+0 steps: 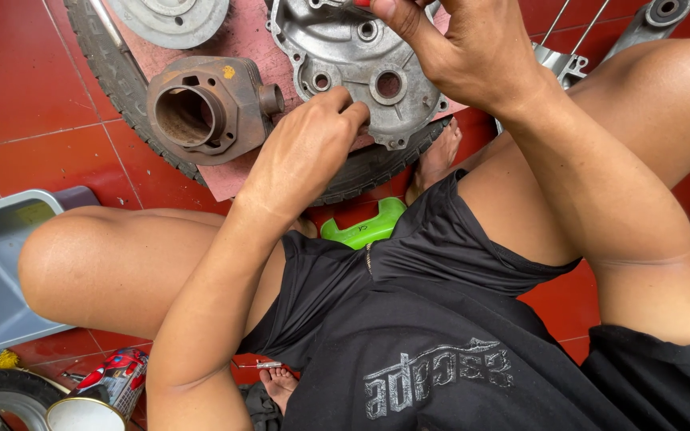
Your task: Cleaning the mating surfaces and internal areas of a motorcycle crankcase using a brush
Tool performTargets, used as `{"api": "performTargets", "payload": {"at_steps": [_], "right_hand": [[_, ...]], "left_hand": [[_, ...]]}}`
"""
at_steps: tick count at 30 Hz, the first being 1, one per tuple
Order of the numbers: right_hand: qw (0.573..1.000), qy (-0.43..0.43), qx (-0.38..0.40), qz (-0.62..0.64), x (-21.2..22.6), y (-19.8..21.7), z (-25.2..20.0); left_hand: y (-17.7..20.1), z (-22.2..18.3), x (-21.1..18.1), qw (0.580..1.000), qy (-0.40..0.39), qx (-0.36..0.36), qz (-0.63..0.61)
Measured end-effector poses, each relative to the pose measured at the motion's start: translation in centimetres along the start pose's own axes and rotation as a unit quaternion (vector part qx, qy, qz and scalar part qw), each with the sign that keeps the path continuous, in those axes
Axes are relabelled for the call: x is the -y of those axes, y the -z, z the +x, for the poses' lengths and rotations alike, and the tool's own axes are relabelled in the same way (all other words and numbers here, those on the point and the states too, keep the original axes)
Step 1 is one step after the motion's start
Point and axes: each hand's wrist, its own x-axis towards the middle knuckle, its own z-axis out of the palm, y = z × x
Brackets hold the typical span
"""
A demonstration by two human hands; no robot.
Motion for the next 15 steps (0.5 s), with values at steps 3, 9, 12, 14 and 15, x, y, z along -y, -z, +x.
{"api": "performTargets", "payload": {"at_steps": [3, 9, 12, 14, 15], "right_hand": [[1.0, -0.006, -0.007, 0.007, -0.3, -0.2, -0.1], [1.0, -0.002, -0.005, 0.006, -0.2, -0.2, -0.1], [1.0, -0.004, -0.005, 0.01, -0.3, -0.2, -0.1], [1.0, -0.002, -0.004, 0.002, -0.3, -0.1, -0.2], [1.0, -0.002, -0.003, 0.001, 0.5, 0.3, 0.1]], "left_hand": [[-0.3, 0.3, 0.3, 1.0, 0.01, 0.009, -0.028], [-0.1, 0.8, 1.7, 0.999, -0.003, 0.003, -0.045], [0.7, 0.5, 2.2, 0.988, -0.011, -0.019, -0.152], [0.9, 0.4, 2.3, 0.981, -0.011, -0.023, -0.191], [1.1, 0.4, 2.1, 0.981, -0.012, -0.023, -0.192]]}}
